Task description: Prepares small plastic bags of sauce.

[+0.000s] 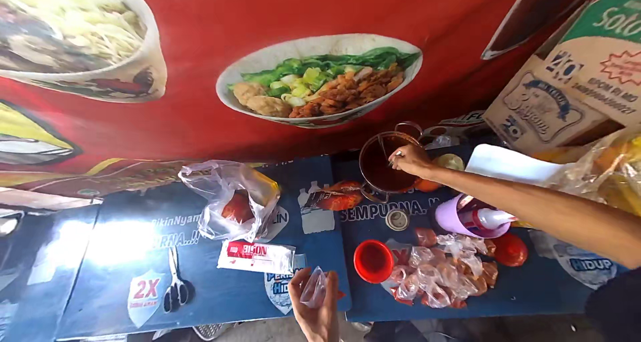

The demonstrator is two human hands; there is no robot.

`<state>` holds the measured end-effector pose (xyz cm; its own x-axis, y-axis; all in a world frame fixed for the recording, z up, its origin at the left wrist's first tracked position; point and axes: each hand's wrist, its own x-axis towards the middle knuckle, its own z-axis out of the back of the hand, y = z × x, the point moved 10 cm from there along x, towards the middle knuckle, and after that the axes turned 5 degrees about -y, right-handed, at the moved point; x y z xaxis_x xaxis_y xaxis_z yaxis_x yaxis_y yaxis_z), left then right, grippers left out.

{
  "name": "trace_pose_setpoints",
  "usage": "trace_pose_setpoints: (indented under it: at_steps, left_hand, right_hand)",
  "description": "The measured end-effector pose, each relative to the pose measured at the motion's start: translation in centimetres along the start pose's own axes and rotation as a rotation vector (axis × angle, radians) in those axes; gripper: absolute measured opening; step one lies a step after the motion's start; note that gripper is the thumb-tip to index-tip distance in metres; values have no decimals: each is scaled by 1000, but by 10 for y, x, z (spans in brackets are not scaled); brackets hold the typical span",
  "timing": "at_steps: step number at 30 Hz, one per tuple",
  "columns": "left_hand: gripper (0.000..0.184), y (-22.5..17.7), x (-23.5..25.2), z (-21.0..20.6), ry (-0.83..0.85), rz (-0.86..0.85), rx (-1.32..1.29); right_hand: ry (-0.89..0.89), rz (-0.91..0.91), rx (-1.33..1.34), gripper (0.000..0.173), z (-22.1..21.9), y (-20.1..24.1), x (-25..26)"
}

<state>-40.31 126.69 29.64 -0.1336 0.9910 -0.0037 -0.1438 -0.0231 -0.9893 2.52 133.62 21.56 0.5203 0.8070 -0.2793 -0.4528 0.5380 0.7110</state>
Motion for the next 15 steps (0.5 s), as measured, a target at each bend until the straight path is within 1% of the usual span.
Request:
trace_pose_setpoints:
  at_steps: [3, 6, 8, 15]
  left_hand:
    - [54, 0, 1, -6, 2, -5, 4]
    - [54, -5, 4, -17, 19, -6, 12]
    - [54, -8, 9, -26, 31, -35, 20]
    - [56, -13, 28, -71, 101, -96, 53]
  right_hand:
    - [-13, -84, 131, 25, 7, -10, -1]
    - [-22, -241, 245, 21, 19, -13, 1]
    - [-29, -311, 290, 18, 25, -19, 3]
    - [-20, -416, 353, 15, 37, -17, 6]
